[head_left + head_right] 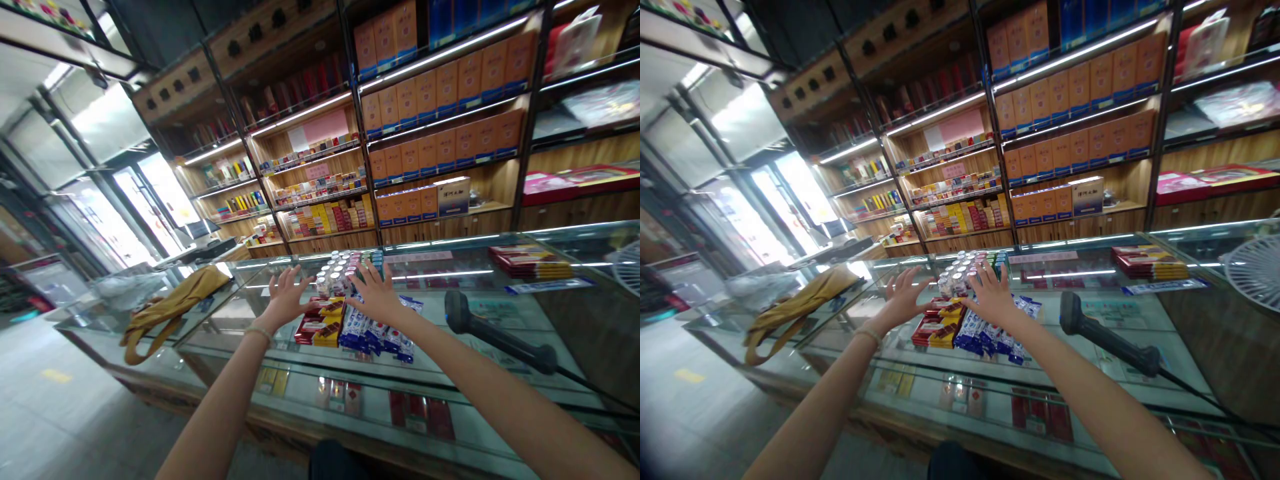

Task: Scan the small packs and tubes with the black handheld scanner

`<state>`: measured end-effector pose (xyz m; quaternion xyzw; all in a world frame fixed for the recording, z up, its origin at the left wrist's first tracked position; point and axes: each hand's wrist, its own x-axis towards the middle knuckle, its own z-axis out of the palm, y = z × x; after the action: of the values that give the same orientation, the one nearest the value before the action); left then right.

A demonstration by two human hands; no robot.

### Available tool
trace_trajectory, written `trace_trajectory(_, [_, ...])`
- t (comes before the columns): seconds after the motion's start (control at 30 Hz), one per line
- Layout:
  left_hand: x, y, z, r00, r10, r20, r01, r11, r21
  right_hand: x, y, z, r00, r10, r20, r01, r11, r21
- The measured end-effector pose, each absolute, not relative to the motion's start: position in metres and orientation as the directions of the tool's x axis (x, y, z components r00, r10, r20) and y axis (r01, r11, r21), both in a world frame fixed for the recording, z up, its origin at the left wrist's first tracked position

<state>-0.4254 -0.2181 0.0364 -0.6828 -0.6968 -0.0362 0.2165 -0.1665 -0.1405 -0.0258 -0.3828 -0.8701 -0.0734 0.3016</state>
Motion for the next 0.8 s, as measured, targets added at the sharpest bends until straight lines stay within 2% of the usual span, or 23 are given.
trace_trajectory(0.2, [-0.447,-0.217,0.026,-0.004,0.966,0.259,0.977,0.059,-0.206,-0.185,-0.136,-0.036,-0.574,0.637,0.515,0.690,0.715,-0.116])
trace_trajectory(0.47, [-0.461,-0.205,0.025,-0.031,0.999,0.013,0.981,0.033,-0.189,-0.201,-0.131,-0.036,-0.667,0.638,0.385,0.657,0.747,-0.099])
trace_trajectory(0.8, [-0.461,-0.193,0.030,-0.018,0.992,-0.126,0.987,-0.002,-0.158,-0.202,-0.130,-0.030,-0.716,0.640,0.280,0.636,0.763,-0.116])
